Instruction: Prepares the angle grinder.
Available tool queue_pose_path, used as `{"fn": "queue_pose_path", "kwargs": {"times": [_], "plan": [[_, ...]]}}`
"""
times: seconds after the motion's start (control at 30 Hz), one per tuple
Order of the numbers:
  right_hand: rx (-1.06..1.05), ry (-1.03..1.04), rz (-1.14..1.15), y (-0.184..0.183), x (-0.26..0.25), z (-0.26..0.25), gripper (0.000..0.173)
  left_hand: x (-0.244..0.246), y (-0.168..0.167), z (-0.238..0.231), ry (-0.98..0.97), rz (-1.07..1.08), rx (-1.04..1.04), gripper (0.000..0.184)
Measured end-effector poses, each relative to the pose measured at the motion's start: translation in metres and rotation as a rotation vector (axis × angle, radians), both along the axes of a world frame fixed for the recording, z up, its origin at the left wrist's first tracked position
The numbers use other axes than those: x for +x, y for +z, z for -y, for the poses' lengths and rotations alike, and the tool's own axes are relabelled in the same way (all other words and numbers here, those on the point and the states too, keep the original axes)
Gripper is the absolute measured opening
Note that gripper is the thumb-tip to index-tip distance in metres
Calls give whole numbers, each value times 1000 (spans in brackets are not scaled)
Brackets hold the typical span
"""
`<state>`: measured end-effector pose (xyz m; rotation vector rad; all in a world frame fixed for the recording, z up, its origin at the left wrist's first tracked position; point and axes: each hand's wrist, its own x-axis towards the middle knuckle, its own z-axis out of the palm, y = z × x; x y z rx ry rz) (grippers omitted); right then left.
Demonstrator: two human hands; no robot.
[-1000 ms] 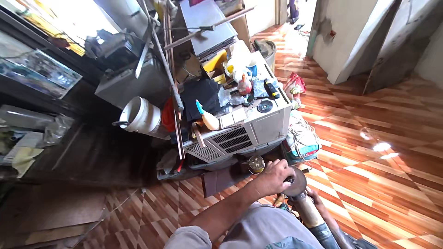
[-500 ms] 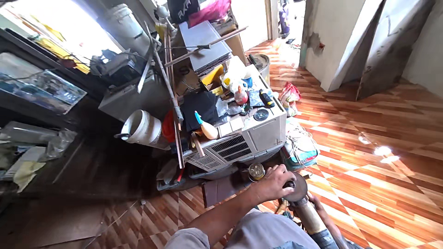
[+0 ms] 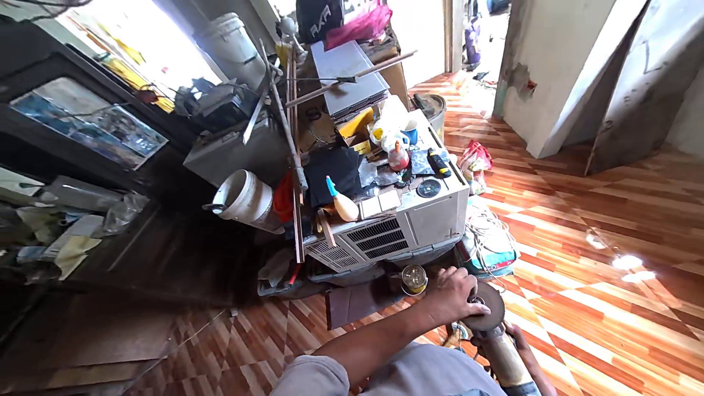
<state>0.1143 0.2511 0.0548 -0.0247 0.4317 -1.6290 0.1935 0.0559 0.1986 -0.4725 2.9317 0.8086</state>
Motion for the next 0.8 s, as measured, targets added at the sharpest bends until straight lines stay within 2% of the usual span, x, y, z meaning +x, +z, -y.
{"fn": "queue_pose_path", "kwargs": {"times": [0.17, 0.23, 0.3, 0.4, 0.47, 0.53, 0.6, 0.67, 0.8], "plan": [[28, -4, -34, 3, 5, 1, 59, -3, -1, -4, -138, 43, 78, 22], [20, -7, -33, 0, 5, 0, 58, -2, -1, -4, -154, 32, 113, 19], [38, -26, -53, 8, 3, 0, 57, 1, -4, -5, -65, -98, 166, 27], [45, -38, -199, 13, -15, 2, 57, -2, -11, 4, 251, -363, 242, 46], [72, -62, -304, 22, -28, 9, 57, -11, -21, 18, 425, -408, 363, 44], [90, -89, -394, 32, -38, 17, 61, -21, -34, 25, 540, -411, 571, 43], [134, -123, -476, 43, -44, 25, 60, -30, -33, 22, 574, -400, 694, 47], [125, -140, -568, 47, -48, 32, 59, -37, -25, 18, 572, -397, 731, 51], [131, -111, -744, 58, -47, 40, 71, -40, -20, 20, 565, -379, 574, 55]]}}
